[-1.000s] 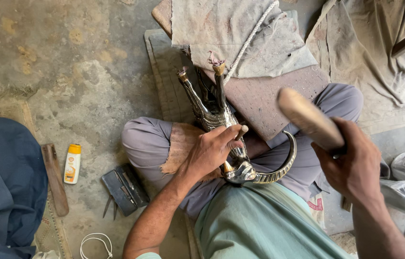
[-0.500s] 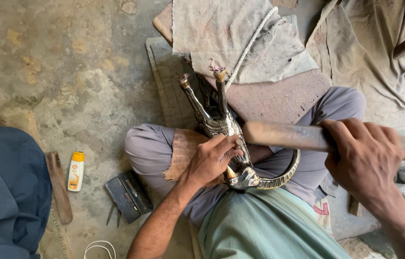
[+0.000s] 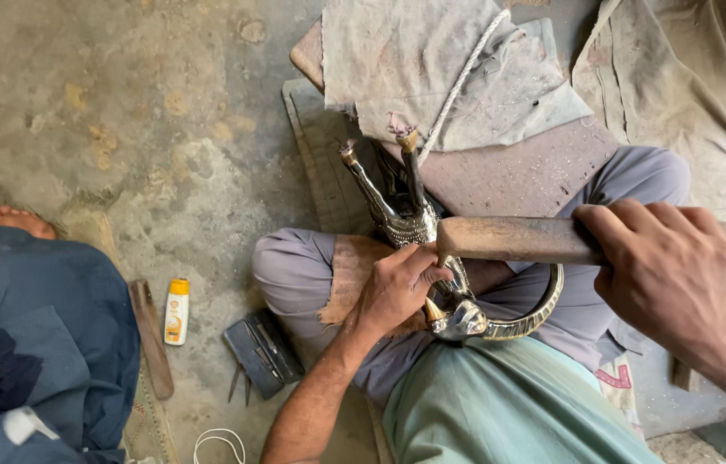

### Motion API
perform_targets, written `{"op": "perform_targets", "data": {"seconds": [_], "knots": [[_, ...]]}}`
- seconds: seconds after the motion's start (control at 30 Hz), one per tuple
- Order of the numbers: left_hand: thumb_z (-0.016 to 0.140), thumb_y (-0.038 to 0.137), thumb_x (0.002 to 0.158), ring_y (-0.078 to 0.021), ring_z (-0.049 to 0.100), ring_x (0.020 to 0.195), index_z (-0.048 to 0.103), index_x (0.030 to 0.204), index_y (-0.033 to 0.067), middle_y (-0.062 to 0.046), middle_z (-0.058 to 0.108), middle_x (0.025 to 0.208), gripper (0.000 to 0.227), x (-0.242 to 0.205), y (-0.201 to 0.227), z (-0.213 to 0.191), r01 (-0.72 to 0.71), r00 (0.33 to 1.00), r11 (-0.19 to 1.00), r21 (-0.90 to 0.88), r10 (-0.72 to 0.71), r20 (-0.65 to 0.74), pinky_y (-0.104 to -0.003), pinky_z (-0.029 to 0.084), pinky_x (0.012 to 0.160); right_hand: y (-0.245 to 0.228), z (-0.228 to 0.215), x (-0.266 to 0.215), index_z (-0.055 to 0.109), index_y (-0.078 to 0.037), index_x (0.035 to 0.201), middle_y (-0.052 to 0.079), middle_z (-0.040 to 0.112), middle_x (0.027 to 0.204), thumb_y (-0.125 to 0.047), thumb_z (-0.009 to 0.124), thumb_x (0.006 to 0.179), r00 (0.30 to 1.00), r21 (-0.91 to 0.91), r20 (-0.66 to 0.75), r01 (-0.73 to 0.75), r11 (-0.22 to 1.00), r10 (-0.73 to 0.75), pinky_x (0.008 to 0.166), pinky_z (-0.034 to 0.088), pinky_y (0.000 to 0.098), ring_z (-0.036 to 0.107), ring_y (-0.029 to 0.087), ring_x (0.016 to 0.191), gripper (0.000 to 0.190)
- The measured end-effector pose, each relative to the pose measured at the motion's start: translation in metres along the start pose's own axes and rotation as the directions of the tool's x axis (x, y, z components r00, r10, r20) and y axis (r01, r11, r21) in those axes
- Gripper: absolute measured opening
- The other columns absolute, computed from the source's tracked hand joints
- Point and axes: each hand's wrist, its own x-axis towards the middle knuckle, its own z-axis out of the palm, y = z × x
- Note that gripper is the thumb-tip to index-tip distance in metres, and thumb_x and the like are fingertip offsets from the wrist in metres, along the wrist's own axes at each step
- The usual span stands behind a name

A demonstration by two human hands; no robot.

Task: The person hammers a decorative metal animal figurine using a wooden mallet and a metal punch. They repeatedly strike the punch to shape or emboss the metal surface, occasionally rotating the figurine to access different areas.

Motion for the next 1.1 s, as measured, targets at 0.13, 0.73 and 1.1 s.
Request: {"op": "perform_targets", "data": {"seconds": [0.13, 0.73, 1.1], "knots": [[0.074, 0.017, 0.097, -0.0175, 0.073, 0.079, 0.057, 0.127, 0.0107, -0.006, 0.069, 0.096, 0.035, -0.002, -0.004, 0.000, -0.015, 1.000, 1.000, 0.016, 0.014, 0.001, -0.030, 0.060, 0.063, 0.002, 0.001, 0.001, 0.066, -0.007, 0.123, 0.009, 0.071, 0.102, -0.005, 0.068, 0.071, 0.996, 0.253, -0.091, 0.042, 0.967, -0.020, 0.082, 0.049, 0.0387, 0.068, 0.025, 0.091, 0.052], [0.074, 0.022, 0.097, -0.0202, 0.072, 0.073, 0.063, 0.119, 0.0105, -0.005, 0.067, 0.092, 0.027, -0.009, 0.000, -0.007, -0.025, 1.000, 0.999, 0.041, 0.024, 0.018, -0.035, 0.057, 0.061, -0.004, 0.007, -0.008, 0.063, -0.010, 0.125, 0.009, 0.069, 0.104, -0.010, 0.073, 0.074, 0.987, 0.271, -0.160, 0.031, 0.962, 0.014, 0.088, 0.049, 0.0419, 0.067, 0.028, 0.095, 0.053], [0.073, 0.013, 0.098, -0.0156, 0.072, 0.078, 0.063, 0.117, 0.0194, -0.003, 0.068, 0.103, 0.022, -0.023, -0.019, 0.000, -0.129, 0.991, 0.989, 0.075, 0.130, -0.013, -0.027, 0.064, 0.067, -0.004, 0.011, -0.011, 0.063, -0.009, 0.129, 0.007, 0.070, 0.107, -0.006, 0.072, 0.073, 0.984, 0.236, -0.172, 0.076, 0.969, -0.035, 0.090, 0.047, 0.0386, 0.067, 0.023, 0.102, 0.057]]}}
